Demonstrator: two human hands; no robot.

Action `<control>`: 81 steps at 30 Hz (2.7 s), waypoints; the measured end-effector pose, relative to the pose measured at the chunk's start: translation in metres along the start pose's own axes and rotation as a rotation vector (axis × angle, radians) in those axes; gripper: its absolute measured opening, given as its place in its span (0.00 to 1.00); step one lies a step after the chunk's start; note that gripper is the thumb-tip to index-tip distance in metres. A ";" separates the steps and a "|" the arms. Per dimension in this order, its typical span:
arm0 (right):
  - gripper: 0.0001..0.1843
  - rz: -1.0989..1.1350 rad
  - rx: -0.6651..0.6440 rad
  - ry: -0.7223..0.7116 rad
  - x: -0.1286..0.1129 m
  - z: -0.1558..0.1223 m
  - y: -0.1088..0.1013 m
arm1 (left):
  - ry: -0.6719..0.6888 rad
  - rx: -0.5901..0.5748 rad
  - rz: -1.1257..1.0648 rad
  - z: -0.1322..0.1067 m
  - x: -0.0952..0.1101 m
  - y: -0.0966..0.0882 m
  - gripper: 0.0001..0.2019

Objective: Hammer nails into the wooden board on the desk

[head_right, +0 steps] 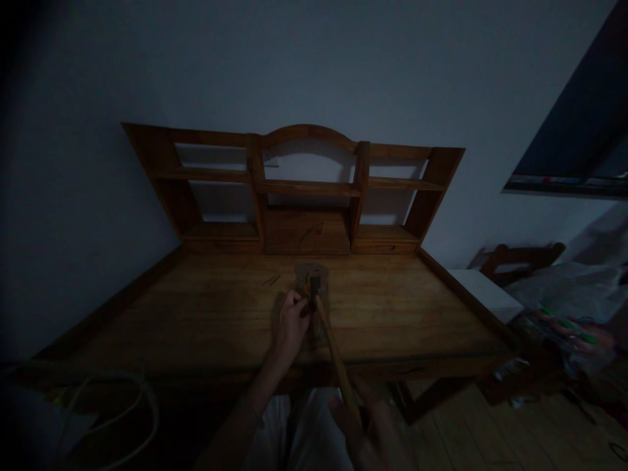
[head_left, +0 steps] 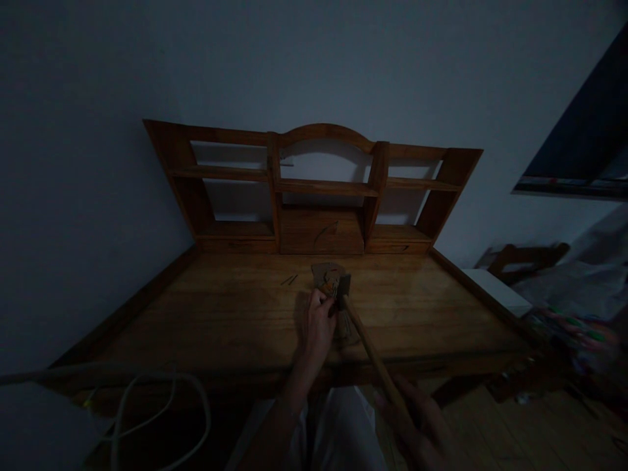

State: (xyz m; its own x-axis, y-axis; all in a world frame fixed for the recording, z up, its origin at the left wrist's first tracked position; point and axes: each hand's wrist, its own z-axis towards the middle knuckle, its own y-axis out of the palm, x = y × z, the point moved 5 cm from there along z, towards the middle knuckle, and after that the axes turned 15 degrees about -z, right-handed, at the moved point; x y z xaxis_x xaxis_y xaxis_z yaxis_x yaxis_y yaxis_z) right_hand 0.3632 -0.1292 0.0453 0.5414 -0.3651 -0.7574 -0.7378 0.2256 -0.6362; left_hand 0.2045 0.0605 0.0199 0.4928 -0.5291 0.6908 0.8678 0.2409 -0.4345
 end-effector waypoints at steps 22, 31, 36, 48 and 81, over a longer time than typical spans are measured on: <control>0.35 0.207 0.016 0.086 -0.015 0.009 -0.017 | 0.075 0.072 -0.027 0.001 0.004 0.000 0.11; 0.34 0.129 -0.109 0.067 -0.011 0.012 -0.015 | 0.036 0.087 0.032 0.001 0.009 -0.007 0.10; 0.34 0.165 -0.087 0.077 -0.014 0.010 -0.014 | 0.031 0.091 0.044 0.001 0.010 -0.009 0.10; 0.34 0.173 -0.062 0.071 -0.016 0.009 -0.013 | 0.012 0.147 -0.002 0.000 0.007 -0.014 0.07; 0.34 0.057 0.050 -0.013 -0.024 0.000 -0.011 | -0.037 -0.021 0.038 0.005 0.002 -0.007 0.08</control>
State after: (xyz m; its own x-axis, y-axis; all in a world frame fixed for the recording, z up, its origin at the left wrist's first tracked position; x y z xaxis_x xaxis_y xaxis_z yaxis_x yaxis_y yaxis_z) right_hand 0.3584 -0.1232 0.0710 0.5042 -0.3388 -0.7943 -0.7471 0.2903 -0.5980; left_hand 0.1992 0.0620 0.0270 0.5277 -0.4896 0.6941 0.8471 0.2429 -0.4727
